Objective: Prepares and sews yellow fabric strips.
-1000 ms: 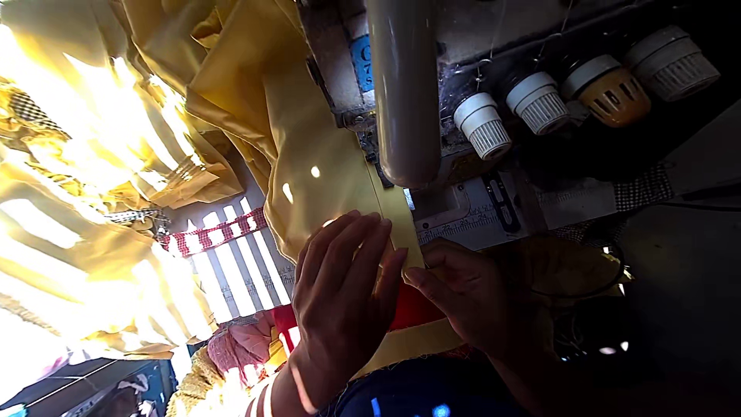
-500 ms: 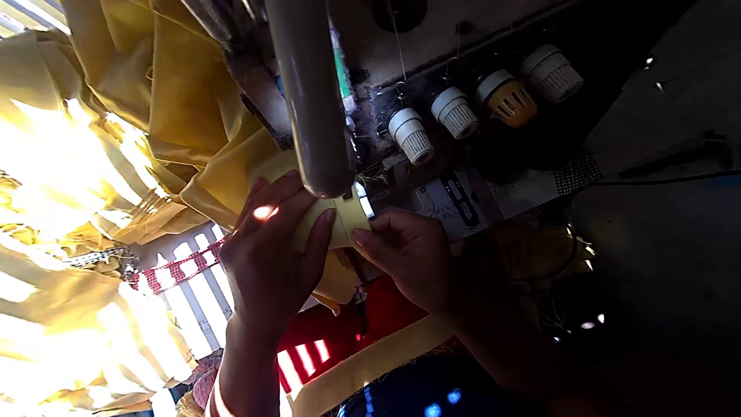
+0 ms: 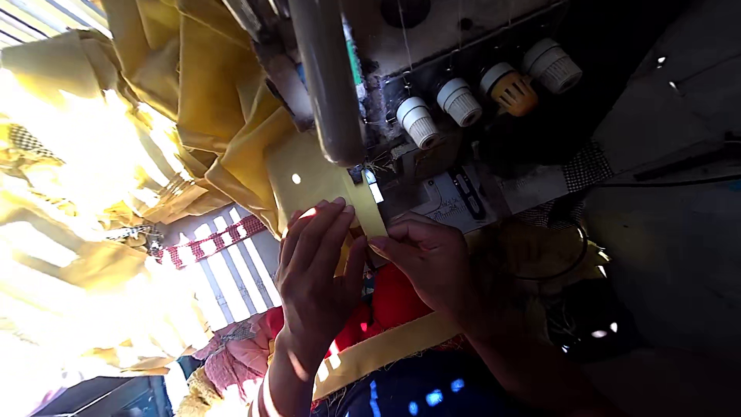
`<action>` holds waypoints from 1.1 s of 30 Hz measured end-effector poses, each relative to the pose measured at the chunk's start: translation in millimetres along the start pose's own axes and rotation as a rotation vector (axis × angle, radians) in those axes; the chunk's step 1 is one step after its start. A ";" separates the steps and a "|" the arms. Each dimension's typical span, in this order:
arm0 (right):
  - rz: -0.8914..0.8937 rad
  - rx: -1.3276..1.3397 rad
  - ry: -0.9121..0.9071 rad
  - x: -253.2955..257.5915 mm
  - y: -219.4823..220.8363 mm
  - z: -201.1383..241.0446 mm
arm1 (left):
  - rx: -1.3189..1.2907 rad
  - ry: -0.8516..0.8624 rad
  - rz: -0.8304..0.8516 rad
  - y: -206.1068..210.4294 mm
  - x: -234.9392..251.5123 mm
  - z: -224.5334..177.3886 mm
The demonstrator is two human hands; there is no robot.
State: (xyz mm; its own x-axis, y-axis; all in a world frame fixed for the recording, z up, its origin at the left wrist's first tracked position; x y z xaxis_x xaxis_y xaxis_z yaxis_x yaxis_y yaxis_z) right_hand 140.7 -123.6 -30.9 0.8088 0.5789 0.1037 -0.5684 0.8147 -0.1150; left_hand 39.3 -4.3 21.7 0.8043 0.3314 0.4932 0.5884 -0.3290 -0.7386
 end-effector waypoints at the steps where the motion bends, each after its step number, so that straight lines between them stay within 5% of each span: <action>1: -0.003 0.014 -0.004 -0.4 -1.2 1.9 | -0.010 0.001 0.004 -0.5 0.7 -0.3; 16: -0.051 -0.024 0.012 6.2 -6.6 -8.7 | -0.014 0.021 0.018 -0.5 7.3 -1.7; 33: -0.168 -0.371 -0.292 8.1 3.9 39.4 | 0.026 0.078 0.151 8.4 40.6 13.3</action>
State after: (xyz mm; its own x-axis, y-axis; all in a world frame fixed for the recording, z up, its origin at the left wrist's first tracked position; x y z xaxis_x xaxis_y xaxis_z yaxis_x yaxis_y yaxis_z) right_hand 139.0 -114.4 8.4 0.7786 0.4689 0.4171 -0.2987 0.8614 -0.4109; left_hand 75.8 18.2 29.4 0.8882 0.2098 0.4088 0.4585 -0.3469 -0.8182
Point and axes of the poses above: each hand's wrist, its own x-axis towards the middle knuckle, its own y-axis out of the palm, z = x × y, the point moved 10 cm from there along x, towards the middle knuckle, and after that the axes turned 1 degree about z, right-handed, at the moved point
